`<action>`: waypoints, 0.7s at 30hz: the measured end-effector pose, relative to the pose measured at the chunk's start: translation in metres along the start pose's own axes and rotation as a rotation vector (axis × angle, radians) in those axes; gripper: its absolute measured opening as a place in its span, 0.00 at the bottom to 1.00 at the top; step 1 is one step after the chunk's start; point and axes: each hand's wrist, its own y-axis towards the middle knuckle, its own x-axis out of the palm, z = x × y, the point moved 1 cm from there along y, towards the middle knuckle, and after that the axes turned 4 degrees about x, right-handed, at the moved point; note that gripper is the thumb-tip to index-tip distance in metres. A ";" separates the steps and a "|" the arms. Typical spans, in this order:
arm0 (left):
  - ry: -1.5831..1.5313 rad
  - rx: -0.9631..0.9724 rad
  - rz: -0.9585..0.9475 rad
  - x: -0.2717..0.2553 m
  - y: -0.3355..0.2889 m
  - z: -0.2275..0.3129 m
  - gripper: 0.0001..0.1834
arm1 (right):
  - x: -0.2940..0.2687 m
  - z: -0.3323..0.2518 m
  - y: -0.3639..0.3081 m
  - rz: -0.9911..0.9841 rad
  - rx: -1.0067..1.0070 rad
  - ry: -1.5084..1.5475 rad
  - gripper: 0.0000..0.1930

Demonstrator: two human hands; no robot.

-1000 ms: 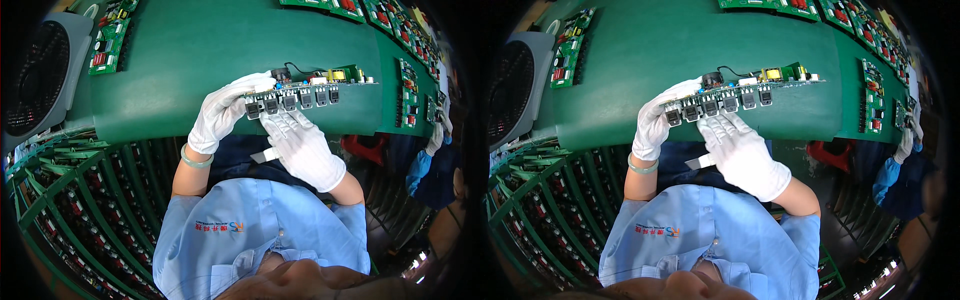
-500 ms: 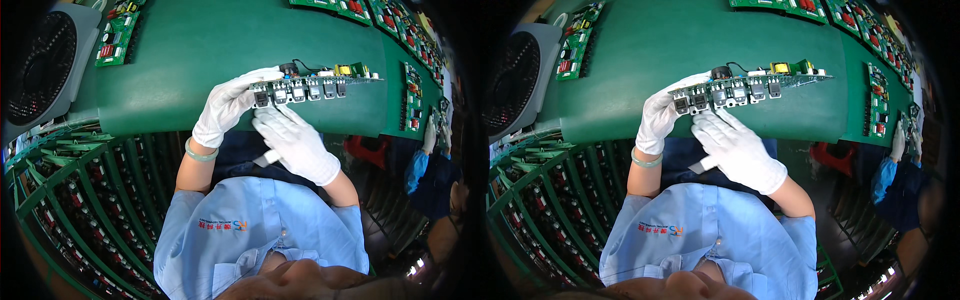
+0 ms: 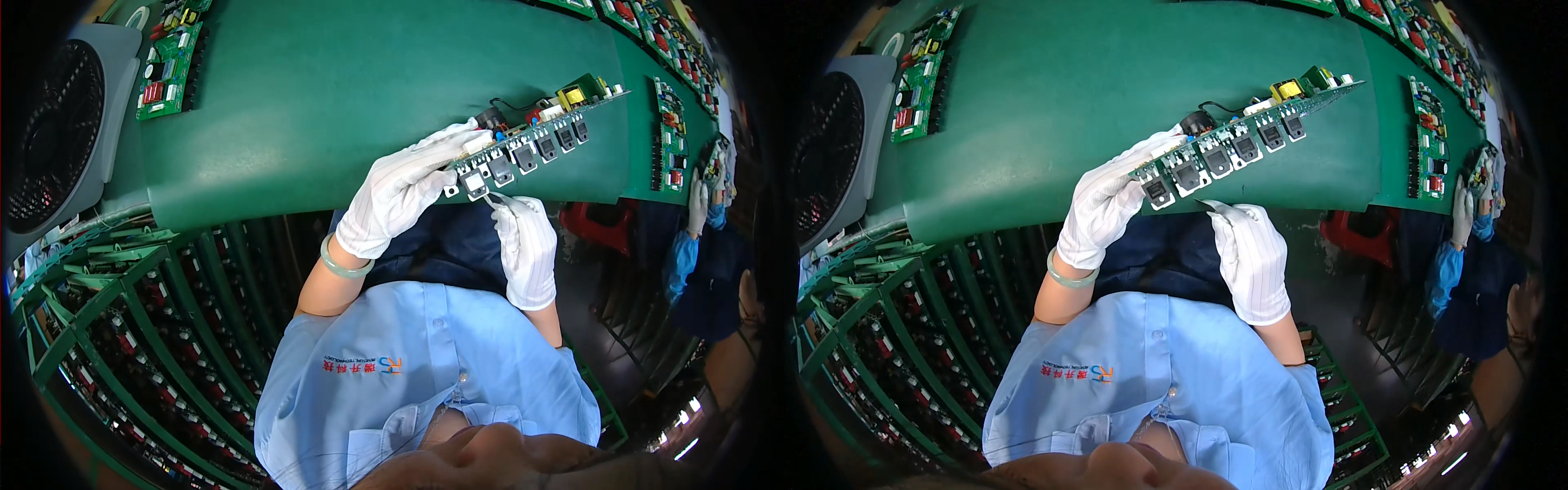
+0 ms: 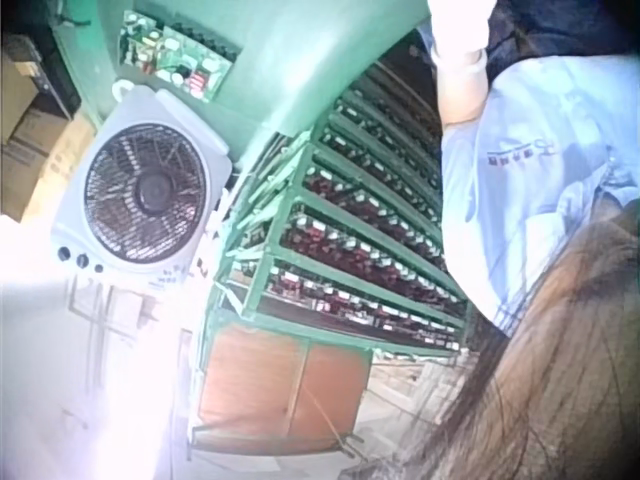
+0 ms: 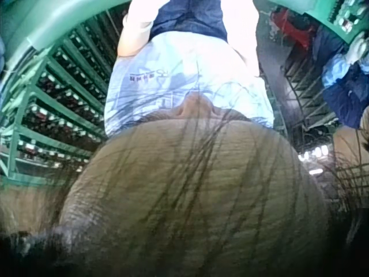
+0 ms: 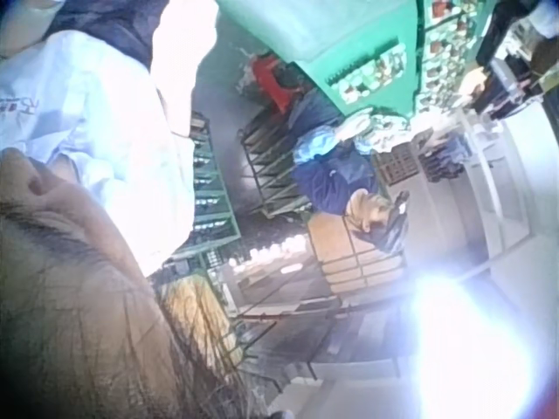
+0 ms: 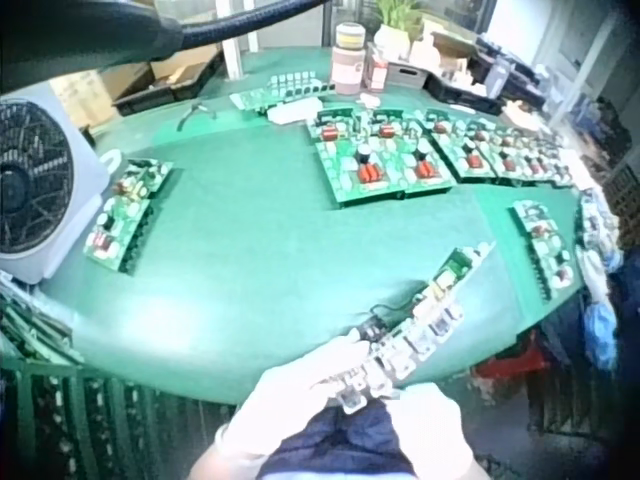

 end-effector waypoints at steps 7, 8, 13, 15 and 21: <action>0.009 0.042 -0.026 -0.001 0.000 -0.002 0.31 | 0.019 -0.010 0.002 0.106 0.091 -0.035 0.11; 0.021 0.049 -0.027 -0.001 0.000 -0.001 0.32 | 0.020 -0.011 0.003 0.100 0.077 -0.036 0.11; 0.043 0.065 -0.043 -0.002 0.001 -0.001 0.31 | 0.024 -0.014 0.004 0.085 0.019 -0.062 0.08; 0.052 0.062 -0.047 -0.003 0.000 -0.002 0.31 | 0.025 -0.014 0.004 0.088 0.006 -0.078 0.08; 0.045 0.070 -0.063 -0.001 -0.001 -0.009 0.32 | 0.025 -0.012 0.002 0.086 -0.015 -0.087 0.07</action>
